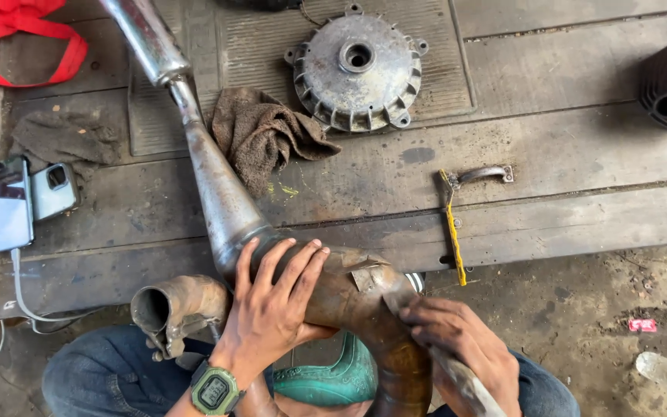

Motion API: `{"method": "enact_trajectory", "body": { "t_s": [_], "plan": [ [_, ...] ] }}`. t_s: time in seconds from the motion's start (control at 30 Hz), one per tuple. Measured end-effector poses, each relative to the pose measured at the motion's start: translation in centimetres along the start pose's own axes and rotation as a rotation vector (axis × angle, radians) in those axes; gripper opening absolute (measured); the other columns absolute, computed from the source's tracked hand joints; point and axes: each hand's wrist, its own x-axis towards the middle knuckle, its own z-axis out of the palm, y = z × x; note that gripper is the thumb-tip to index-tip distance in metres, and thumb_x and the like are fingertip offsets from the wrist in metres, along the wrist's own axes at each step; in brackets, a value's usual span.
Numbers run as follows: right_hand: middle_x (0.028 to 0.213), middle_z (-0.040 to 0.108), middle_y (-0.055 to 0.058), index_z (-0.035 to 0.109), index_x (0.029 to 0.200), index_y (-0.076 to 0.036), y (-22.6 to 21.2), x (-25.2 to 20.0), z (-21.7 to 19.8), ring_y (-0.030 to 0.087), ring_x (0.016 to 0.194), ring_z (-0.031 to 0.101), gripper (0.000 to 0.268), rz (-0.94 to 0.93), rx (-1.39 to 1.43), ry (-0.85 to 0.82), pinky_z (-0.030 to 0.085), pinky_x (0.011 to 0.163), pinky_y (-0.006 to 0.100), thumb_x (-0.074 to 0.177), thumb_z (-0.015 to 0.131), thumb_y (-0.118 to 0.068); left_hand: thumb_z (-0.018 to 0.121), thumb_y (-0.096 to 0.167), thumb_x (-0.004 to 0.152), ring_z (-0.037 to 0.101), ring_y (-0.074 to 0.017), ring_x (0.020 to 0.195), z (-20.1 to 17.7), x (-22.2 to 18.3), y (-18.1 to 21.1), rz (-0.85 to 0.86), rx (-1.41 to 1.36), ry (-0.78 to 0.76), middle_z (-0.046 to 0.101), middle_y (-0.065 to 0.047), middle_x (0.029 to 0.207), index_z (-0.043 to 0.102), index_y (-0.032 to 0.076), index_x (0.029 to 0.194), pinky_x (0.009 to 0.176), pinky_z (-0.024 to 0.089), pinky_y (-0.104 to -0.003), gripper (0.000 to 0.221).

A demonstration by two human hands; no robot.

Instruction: A person uses a metal tool to scrape and clean the exterior of a motorcycle exhaust pipe while sitting on the floor.

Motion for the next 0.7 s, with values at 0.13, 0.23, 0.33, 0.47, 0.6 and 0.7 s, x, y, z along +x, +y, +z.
{"method": "enact_trajectory", "body": {
  "t_s": [0.13, 0.23, 0.33, 0.47, 0.6, 0.7],
  "plan": [
    [0.112, 0.077, 0.013, 0.067, 0.097, -0.003, -0.3, 0.1, 0.4, 0.031, 0.110, 0.075, 0.025, 0.004, 0.006, -0.057, 0.058, 0.099, 0.039, 0.102, 0.049, -0.020, 0.075, 0.080, 0.072, 0.050, -0.0285, 0.132, -0.2, 0.0, 0.2, -0.004, 0.004, 0.006, 0.053, -0.003, 0.150, 0.048, 0.009, 0.150, 0.115, 0.033, -0.061, 0.109],
    [0.112, 0.076, 0.014, 0.066, 0.096, -0.003, -0.3, 0.0, 0.5, 0.033, 0.116, 0.072, 0.031, 0.016, 0.041, -0.076, 0.058, 0.103, 0.042, 0.105, 0.044, -0.023, 0.080, 0.075, 0.070, 0.051, -0.0286, 0.131, -0.1, 0.2, 0.1, 0.008, 0.034, 0.013, 0.054, -0.004, 0.149, 0.047, 0.009, 0.150, 0.115, 0.034, -0.060, 0.109],
    [0.110, 0.078, 0.010, 0.066, 0.097, -0.005, -0.1, -0.2, 0.8, 0.028, 0.109, 0.075, 0.020, -0.018, 0.016, -0.058, 0.058, 0.099, 0.037, 0.103, 0.048, -0.013, 0.084, 0.068, 0.067, 0.050, -0.0289, 0.131, -0.2, 0.3, 0.0, 0.001, 0.029, -0.002, 0.053, -0.004, 0.150, 0.046, 0.009, 0.151, 0.115, 0.033, -0.060, 0.109],
    [0.109, 0.075, 0.014, 0.063, 0.094, -0.003, 0.2, -0.4, 0.7, 0.032, 0.110, 0.073, 0.030, -0.105, -0.013, -0.070, 0.059, 0.099, 0.042, 0.105, 0.044, -0.024, 0.078, 0.077, 0.071, 0.050, -0.0303, 0.131, 0.0, 0.5, 0.2, 0.011, 0.004, -0.010, 0.053, -0.006, 0.150, 0.046, 0.008, 0.151, 0.115, 0.031, -0.061, 0.110],
    [0.105, 0.074, 0.014, 0.065, 0.094, -0.003, 0.2, 0.0, 1.2, 0.030, 0.105, 0.074, 0.034, -0.138, -0.042, -0.022, 0.059, 0.098, 0.040, 0.105, 0.045, -0.028, 0.081, 0.076, 0.068, 0.051, -0.0302, 0.130, 0.1, 0.6, 0.0, 0.005, 0.002, -0.007, 0.054, -0.007, 0.149, 0.046, 0.008, 0.151, 0.115, 0.031, -0.061, 0.112],
    [0.104, 0.077, 0.012, 0.063, 0.089, -0.005, 1.3, 0.2, 2.4, 0.029, 0.111, 0.073, 0.023, -0.026, -0.028, 0.098, 0.057, 0.101, 0.036, 0.104, 0.050, -0.016, 0.078, 0.049, 0.078, 0.050, -0.0307, 0.129, 0.6, 1.1, 0.1, 0.006, 0.022, -0.009, 0.054, -0.009, 0.147, 0.042, 0.007, 0.154, 0.116, 0.031, -0.060, 0.094]
  ]
}}
